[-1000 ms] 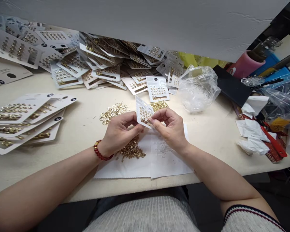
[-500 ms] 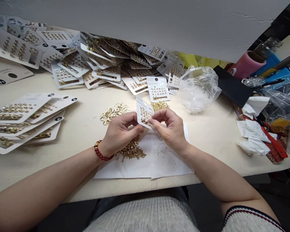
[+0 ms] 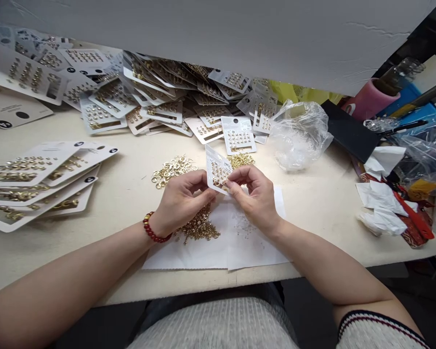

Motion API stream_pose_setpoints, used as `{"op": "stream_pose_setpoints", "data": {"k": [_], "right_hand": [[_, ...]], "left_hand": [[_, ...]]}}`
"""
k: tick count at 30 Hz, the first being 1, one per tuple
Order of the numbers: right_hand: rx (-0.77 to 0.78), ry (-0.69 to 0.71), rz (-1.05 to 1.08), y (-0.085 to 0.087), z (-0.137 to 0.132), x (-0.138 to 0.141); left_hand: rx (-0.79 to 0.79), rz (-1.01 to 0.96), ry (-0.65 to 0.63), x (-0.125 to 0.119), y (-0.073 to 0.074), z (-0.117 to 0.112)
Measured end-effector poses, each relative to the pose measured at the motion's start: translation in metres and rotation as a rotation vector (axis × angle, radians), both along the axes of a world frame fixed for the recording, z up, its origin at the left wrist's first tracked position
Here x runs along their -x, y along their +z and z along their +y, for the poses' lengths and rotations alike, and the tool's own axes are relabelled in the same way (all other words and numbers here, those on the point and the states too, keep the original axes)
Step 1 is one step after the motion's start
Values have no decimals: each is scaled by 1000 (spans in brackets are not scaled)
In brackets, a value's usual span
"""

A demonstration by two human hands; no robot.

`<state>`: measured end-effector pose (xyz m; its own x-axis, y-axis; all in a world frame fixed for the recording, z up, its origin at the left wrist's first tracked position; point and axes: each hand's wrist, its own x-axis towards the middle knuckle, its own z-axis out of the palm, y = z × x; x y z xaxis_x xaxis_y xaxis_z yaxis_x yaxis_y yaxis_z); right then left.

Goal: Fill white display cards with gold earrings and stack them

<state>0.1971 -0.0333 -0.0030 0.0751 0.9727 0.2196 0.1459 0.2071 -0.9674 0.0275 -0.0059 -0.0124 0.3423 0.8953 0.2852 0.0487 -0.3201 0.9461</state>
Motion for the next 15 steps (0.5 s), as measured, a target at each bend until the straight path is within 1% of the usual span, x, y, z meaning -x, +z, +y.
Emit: {"op": "stream_pose_setpoints", "data": {"k": [5, 10, 15], "right_hand": [[6, -18, 48, -4, -1, 2], [21, -28, 36, -6, -1, 1], [18, -36, 48, -6, -1, 1]], "left_hand": [[-13, -13, 5, 0, 0, 1], [0, -21, 12, 1, 0, 0], [47, -34, -6, 1, 1, -1]]}}
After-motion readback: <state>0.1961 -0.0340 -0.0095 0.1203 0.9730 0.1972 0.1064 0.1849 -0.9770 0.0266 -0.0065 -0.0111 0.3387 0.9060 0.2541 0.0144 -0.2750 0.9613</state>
